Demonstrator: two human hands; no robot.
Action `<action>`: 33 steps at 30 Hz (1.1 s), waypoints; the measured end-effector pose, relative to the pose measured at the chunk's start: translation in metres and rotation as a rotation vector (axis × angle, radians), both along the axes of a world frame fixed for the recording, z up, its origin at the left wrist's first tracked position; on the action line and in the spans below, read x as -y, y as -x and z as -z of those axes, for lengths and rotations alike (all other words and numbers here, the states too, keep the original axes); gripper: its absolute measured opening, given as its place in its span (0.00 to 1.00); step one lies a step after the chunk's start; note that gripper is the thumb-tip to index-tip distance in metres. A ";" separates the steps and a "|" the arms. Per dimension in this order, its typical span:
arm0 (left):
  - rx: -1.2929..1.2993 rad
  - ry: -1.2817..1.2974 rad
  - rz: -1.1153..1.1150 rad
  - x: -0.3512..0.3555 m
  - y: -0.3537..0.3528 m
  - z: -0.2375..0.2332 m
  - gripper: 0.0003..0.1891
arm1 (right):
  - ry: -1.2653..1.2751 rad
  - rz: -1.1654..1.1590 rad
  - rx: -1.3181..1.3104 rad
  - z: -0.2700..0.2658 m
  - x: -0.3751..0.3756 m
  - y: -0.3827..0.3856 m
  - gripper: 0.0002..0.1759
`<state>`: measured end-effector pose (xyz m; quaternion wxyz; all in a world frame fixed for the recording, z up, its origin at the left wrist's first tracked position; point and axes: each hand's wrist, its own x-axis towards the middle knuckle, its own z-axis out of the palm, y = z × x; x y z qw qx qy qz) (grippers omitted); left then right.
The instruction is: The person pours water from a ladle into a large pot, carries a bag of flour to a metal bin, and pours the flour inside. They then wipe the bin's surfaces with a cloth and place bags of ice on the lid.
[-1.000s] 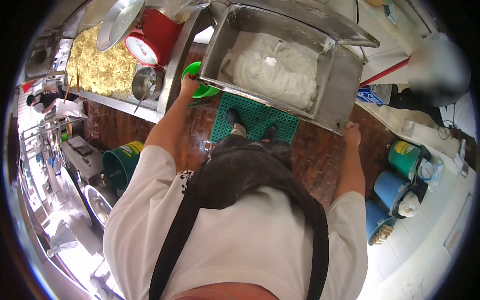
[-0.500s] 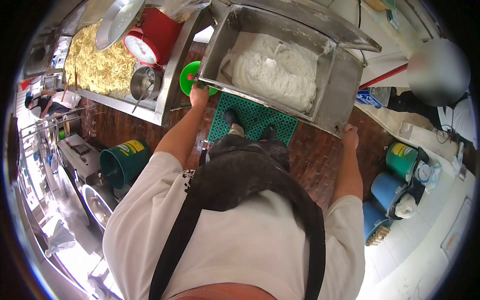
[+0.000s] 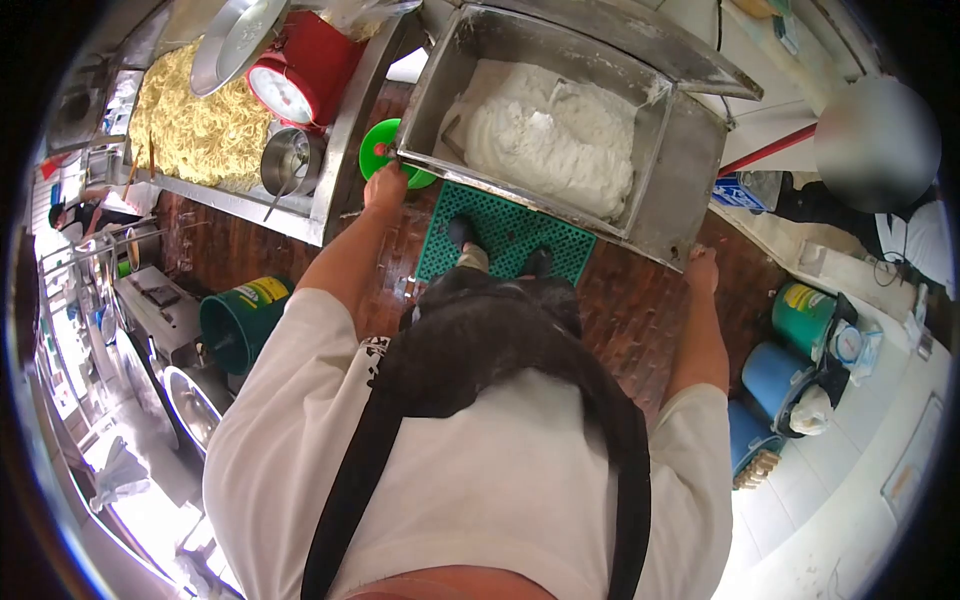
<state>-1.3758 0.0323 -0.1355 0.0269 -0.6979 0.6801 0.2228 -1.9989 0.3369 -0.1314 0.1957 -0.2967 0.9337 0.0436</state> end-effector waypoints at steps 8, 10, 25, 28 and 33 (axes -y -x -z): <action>-0.029 0.231 -0.029 0.014 -0.031 0.098 0.20 | 0.014 0.084 0.011 -0.004 0.002 -0.002 0.27; -0.077 -0.238 0.147 0.006 -0.008 0.076 0.16 | -0.012 0.107 0.027 -0.020 0.010 -0.013 0.26; -0.944 -0.823 -0.305 -0.063 0.143 -0.034 0.18 | -0.073 0.058 -0.044 -0.002 0.015 -0.002 0.27; -0.951 -0.818 -0.309 -0.066 0.142 -0.032 0.19 | -0.179 -0.165 -0.017 -0.024 0.017 -0.009 0.26; -0.958 -0.771 -0.325 -0.070 0.146 -0.035 0.25 | -0.160 -0.252 0.216 -0.030 0.019 -0.012 0.20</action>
